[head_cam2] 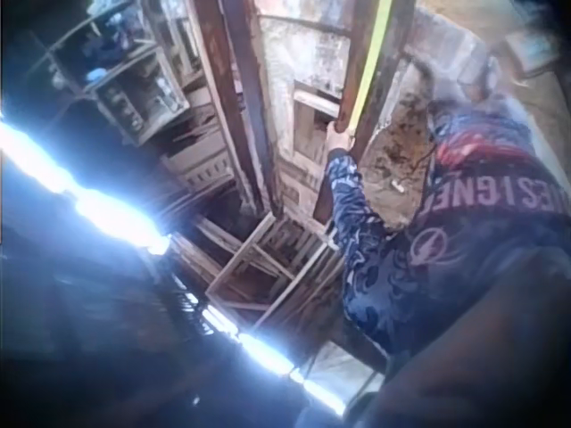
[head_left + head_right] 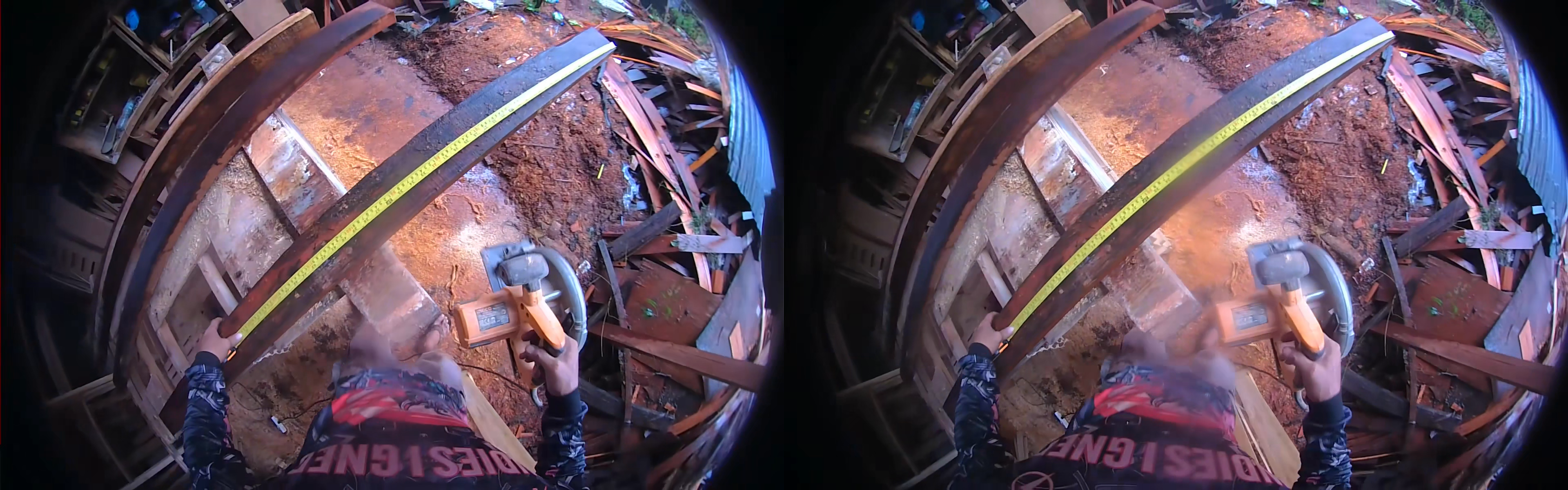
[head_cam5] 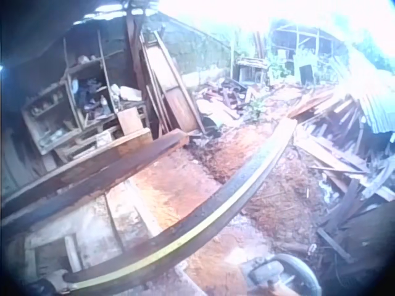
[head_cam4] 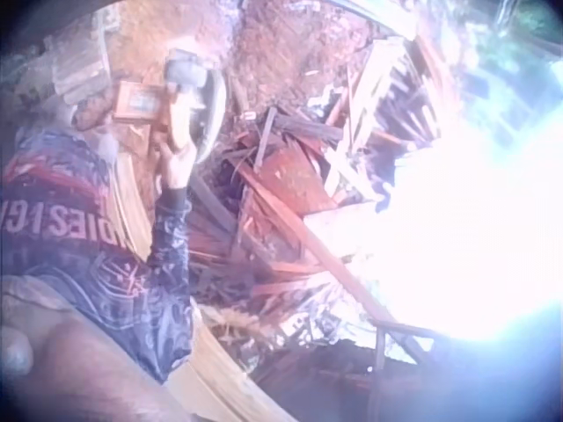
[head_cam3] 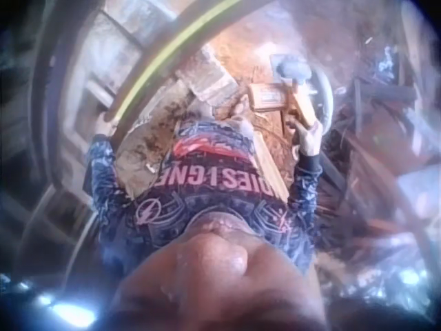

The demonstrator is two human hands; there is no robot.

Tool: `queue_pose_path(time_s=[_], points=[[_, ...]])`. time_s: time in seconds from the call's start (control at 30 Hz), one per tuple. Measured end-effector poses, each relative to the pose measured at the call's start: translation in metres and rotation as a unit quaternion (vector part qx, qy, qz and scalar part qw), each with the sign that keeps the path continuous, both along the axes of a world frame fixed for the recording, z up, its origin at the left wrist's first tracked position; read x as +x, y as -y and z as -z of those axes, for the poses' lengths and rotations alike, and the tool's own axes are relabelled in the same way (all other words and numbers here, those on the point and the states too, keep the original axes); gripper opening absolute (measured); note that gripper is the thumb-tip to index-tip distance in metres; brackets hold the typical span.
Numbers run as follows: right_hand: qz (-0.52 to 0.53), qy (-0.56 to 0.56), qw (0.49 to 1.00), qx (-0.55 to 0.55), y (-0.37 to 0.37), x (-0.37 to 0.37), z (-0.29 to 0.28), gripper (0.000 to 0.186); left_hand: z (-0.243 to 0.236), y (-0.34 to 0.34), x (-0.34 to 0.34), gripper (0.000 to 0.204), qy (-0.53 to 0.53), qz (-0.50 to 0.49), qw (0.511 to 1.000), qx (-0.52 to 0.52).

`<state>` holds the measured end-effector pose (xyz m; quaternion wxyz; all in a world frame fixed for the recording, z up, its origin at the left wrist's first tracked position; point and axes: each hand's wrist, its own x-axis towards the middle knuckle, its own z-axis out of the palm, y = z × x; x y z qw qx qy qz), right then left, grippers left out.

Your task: The person measures wood planks using a tape measure, marks a cutting point with a pencil, and cuts through the wood using a circular saw while handling the planks by hand.

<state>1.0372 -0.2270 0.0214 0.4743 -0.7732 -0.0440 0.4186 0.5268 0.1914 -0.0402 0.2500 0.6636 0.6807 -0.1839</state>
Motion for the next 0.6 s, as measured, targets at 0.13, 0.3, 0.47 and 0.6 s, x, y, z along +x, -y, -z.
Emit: queue_pose_path(time_s=[0.13,0.3,0.47,0.6], points=[[-0.034,0.047,0.994,0.091,-0.023,-0.027,-0.058,0.024,-0.004,-0.002,0.009,0.071,-0.016,-0.003,1.0,0.01],[-0.133,0.054,0.977,0.155,-0.051,-0.047,-0.058,0.033,-0.006,-0.004,0.0,0.069,0.038,-0.007,0.999,-0.002],[-0.239,0.181,0.934,0.194,-0.08,-0.062,-0.05,0.032,0.008,-0.01,-0.019,0.069,0.033,0.002,0.999,0.008],[-0.261,0.188,0.925,0.202,-0.076,-0.075,-0.029,0.035,0.018,-0.015,-0.032,0.074,0.041,-0.007,0.999,-0.017]])
